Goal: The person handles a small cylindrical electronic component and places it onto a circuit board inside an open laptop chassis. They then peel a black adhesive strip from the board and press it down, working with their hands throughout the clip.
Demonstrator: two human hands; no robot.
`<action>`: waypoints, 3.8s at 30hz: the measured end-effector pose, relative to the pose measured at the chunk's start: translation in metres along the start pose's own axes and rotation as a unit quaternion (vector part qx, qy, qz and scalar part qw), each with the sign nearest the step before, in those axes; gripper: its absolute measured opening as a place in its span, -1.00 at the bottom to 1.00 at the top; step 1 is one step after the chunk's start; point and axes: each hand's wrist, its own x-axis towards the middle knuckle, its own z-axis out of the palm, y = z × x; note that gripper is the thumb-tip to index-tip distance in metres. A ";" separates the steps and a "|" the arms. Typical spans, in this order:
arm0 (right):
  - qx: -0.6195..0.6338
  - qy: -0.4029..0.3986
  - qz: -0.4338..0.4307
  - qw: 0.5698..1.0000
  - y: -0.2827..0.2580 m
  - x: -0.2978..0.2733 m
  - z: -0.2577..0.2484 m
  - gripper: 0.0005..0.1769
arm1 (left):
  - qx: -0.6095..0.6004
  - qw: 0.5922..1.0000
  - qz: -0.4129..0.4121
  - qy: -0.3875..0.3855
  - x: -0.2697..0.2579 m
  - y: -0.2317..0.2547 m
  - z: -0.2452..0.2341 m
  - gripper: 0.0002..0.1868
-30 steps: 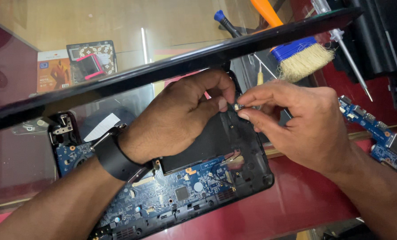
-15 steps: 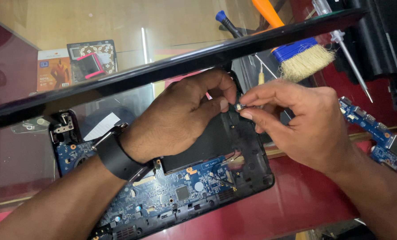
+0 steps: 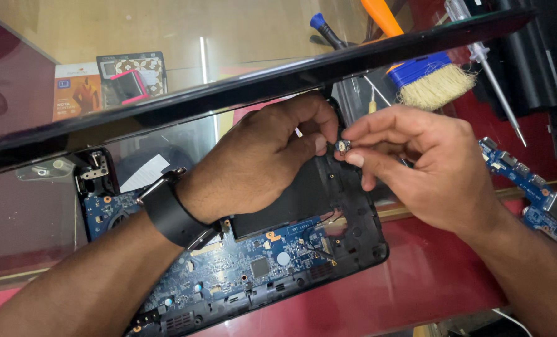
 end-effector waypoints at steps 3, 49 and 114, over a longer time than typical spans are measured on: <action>0.020 -0.004 0.017 1.000 0.001 0.000 0.000 -0.79 | -0.006 1.000 0.004 -0.004 0.000 0.000 0.000 -0.87; 0.015 0.081 -0.130 0.988 0.011 -0.021 -0.001 -0.83 | 0.428 0.860 -0.139 -0.241 -0.068 0.088 -0.046 -0.69; -0.078 -0.015 -0.298 0.951 0.002 -0.049 -0.014 -0.71 | -0.304 0.951 0.033 -0.044 -0.083 0.037 0.016 -0.93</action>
